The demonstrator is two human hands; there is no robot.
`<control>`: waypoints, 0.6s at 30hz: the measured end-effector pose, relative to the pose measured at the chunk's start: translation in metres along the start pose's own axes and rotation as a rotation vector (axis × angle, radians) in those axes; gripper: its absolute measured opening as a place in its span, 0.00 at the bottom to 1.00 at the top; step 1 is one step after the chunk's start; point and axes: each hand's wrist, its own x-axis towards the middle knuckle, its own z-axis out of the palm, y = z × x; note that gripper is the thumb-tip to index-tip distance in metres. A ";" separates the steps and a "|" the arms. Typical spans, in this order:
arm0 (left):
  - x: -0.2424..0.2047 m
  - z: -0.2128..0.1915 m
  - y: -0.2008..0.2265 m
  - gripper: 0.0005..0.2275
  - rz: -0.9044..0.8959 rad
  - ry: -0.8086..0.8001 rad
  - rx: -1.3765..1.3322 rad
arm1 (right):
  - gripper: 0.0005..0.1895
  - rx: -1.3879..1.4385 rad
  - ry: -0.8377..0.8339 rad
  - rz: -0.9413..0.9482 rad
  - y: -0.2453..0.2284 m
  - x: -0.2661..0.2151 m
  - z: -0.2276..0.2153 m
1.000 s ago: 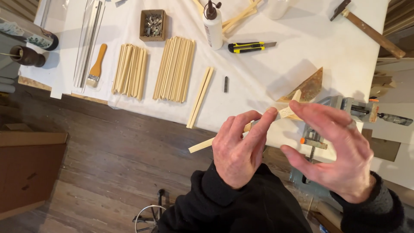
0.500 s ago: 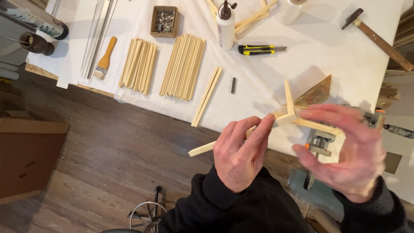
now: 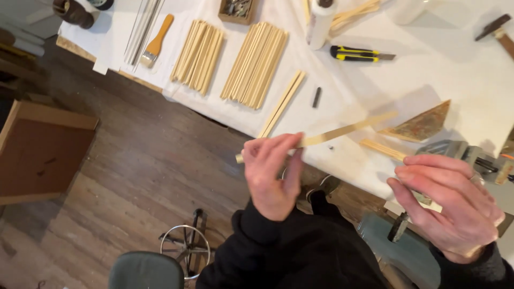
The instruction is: Assembling small wooden frames by gluing and clamping wooden strips together.
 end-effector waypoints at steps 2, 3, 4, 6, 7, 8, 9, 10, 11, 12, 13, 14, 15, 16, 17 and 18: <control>-0.026 -0.001 -0.032 0.13 -0.088 0.011 -0.092 | 0.11 -0.059 -0.038 0.015 0.020 -0.028 0.010; -0.043 0.005 -0.047 0.13 -0.099 0.014 -0.087 | 0.11 -0.053 -0.047 0.013 0.025 -0.038 0.016; -0.061 0.010 -0.061 0.11 -0.218 0.013 -0.128 | 0.09 0.014 -0.053 -0.011 0.029 -0.047 0.023; -0.093 0.029 -0.093 0.10 -0.335 0.014 -0.169 | 0.07 0.082 -0.057 -0.037 0.026 -0.054 0.033; -0.114 0.040 -0.106 0.09 -0.405 0.058 -0.191 | 0.08 0.067 -0.089 0.118 0.015 -0.055 0.035; -0.136 0.050 -0.119 0.08 -0.474 0.103 -0.211 | 0.09 0.051 -0.122 0.274 0.004 -0.056 0.037; -0.156 0.067 -0.137 0.08 -0.483 0.105 -0.204 | 0.09 0.058 -0.130 0.274 0.009 -0.068 0.044; -0.175 0.084 -0.154 0.09 -0.554 0.140 -0.241 | 0.08 0.125 -0.128 0.310 0.013 -0.081 0.050; -0.195 0.100 -0.171 0.10 -0.624 0.176 -0.279 | 0.07 0.191 -0.124 0.345 0.018 -0.093 0.056; -0.208 0.114 -0.184 0.10 -0.630 0.180 -0.273 | 0.07 0.198 -0.132 0.345 0.023 -0.106 0.059; -0.219 0.129 -0.199 0.11 -0.711 0.207 -0.331 | 0.08 0.235 -0.081 0.433 0.027 -0.119 0.064; -0.230 0.143 -0.215 0.11 -0.792 0.235 -0.389 | 0.15 0.273 -0.029 0.520 0.032 -0.132 0.068; -0.235 0.151 -0.220 0.11 -0.801 0.230 -0.390 | 0.15 0.270 -0.034 0.528 0.031 -0.136 0.069; -0.240 0.159 -0.225 0.11 -0.818 0.246 -0.368 | 0.18 0.332 -0.116 0.507 0.031 -0.140 0.070; -0.242 0.168 -0.233 0.11 -0.830 0.266 -0.346 | 0.20 0.394 -0.194 0.479 0.033 -0.142 0.072; -0.243 0.174 -0.238 0.11 -0.832 0.265 -0.348 | 0.20 0.392 -0.195 0.481 0.032 -0.144 0.074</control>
